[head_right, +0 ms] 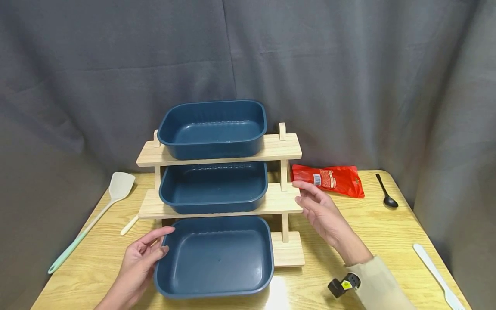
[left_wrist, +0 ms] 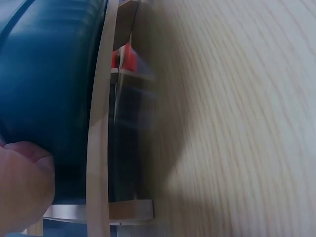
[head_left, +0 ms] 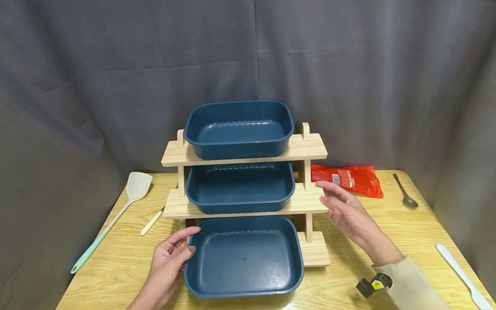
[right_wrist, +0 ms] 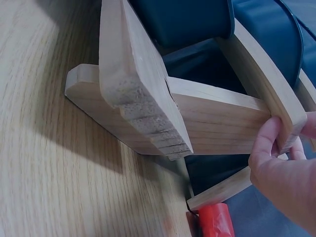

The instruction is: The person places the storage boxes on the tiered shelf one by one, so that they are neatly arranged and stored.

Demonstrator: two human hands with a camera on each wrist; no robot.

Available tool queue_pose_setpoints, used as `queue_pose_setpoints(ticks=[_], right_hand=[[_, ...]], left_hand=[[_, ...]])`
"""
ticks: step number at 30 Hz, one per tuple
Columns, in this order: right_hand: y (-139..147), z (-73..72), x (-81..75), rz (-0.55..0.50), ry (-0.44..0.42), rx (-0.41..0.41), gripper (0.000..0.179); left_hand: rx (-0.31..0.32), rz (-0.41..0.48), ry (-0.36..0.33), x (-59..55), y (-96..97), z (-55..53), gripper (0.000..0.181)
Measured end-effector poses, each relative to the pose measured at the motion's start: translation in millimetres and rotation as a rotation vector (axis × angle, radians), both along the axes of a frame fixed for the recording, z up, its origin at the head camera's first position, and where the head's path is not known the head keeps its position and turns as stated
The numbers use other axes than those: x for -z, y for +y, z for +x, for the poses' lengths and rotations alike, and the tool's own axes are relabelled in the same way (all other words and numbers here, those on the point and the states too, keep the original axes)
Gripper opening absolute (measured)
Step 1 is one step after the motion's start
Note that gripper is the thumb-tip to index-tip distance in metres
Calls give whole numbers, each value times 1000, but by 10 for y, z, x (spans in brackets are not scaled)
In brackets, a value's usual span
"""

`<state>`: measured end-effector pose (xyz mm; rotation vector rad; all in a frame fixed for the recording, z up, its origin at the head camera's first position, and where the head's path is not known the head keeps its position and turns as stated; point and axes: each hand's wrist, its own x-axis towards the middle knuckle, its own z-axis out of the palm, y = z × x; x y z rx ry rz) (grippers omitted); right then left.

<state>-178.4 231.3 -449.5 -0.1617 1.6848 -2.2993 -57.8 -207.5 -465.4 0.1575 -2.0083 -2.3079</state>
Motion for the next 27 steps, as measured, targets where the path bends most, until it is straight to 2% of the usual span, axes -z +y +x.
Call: queue_pose_setpoints(ticks=[9, 19, 27], right_hand=[[1, 0, 6, 1, 5, 1, 36], [15, 18, 6, 1, 9, 14, 36], [25, 27, 1, 18, 16, 7, 37]], left_hand=[[1, -36, -7, -4, 44, -14, 44], [38, -71, -20, -9, 25, -46, 43], [47, -102, 53, 10, 11, -21, 47]])
